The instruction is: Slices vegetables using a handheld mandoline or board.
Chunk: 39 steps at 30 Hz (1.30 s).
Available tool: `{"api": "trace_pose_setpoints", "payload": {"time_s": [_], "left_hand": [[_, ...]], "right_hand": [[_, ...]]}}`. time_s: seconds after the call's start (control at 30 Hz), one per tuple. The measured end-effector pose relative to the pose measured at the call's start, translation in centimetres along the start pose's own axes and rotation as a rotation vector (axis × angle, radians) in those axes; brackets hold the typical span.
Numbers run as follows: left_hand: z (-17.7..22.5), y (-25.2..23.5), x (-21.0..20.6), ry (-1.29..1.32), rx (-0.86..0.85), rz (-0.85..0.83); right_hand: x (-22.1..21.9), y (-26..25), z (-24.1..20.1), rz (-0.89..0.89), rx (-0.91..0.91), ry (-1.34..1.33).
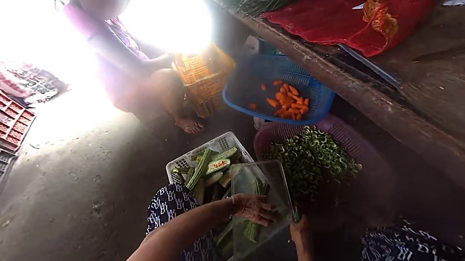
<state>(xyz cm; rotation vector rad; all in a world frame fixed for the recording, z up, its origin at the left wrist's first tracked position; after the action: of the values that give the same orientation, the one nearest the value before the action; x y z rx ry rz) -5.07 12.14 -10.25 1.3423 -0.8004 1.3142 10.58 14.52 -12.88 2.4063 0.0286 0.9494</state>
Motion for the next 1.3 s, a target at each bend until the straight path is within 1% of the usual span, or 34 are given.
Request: {"api": "trace_pose_setpoints", "payload": {"time_s": [0.03,0.1,0.27,0.43,0.5,0.57,0.67,0.73,0.8,0.87,0.97,1.07,1.17,1.3], "left_hand": [[-0.1,-0.2,0.8,-0.016,0.005,0.059],[-0.2,-0.6,1.5,-0.089,0.018,0.120],[-1.1,-0.8,1.5,-0.126,0.191,0.075],[-1.9,-0.4,2.9,0.017,0.483,-0.007],[-3.2,0.5,4.3,0.110,0.640,-0.045],[-4.7,1.7,5.9,0.190,0.810,-0.052],[-6.5,3.7,7.9,0.267,1.022,0.039],[-7.1,4.8,8.7,0.299,1.121,0.125],[-7.2,5.4,8.8,0.319,1.168,0.151],[-6.9,5.6,8.4,0.335,1.182,0.142],[-6.0,5.4,7.6,0.374,1.201,0.134],[-5.7,5.3,6.4,0.405,1.229,0.105],[-5.8,5.1,5.8,0.386,1.231,0.074],[-6.0,4.5,5.9,0.369,1.244,0.055]], "right_hand": [[-0.2,-0.2,0.3,-0.024,-0.004,0.001],[-0.3,-0.2,0.8,-0.033,-0.004,0.021],[-0.6,-0.5,0.9,-0.060,-0.060,0.103],[-1.2,-0.5,1.8,-0.078,-0.127,0.007],[-1.6,-0.4,1.6,-0.071,-0.113,-0.021],[-1.3,-0.1,0.6,-0.044,-0.053,-0.010],[-1.0,0.2,-1.4,0.008,0.088,-0.005],[-0.9,0.1,-1.9,0.036,0.132,-0.008],[-0.7,-0.1,-1.8,0.038,0.130,-0.006],[-0.7,-0.4,-1.7,0.020,0.126,0.009],[-0.9,-1.1,-1.6,-0.022,0.140,-0.052],[-1.1,-1.5,-1.5,-0.114,0.175,0.064],[-1.3,-0.7,-2.3,-0.147,0.187,0.207],[-1.7,-0.4,-2.3,-0.153,0.177,0.144]]}}
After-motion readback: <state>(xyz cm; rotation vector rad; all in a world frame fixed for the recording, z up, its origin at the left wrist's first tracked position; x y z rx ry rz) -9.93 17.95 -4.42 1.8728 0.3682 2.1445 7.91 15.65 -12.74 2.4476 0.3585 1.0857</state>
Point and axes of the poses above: each hand's wrist, its own y-axis away from the middle knuckle, its own x-axis out of the back of the hand, z = x × y, the point moved 8 cm from there along -y, towards the middle knuckle, and after that the axes turned 3 degrees about z, right-handed, at the moved point
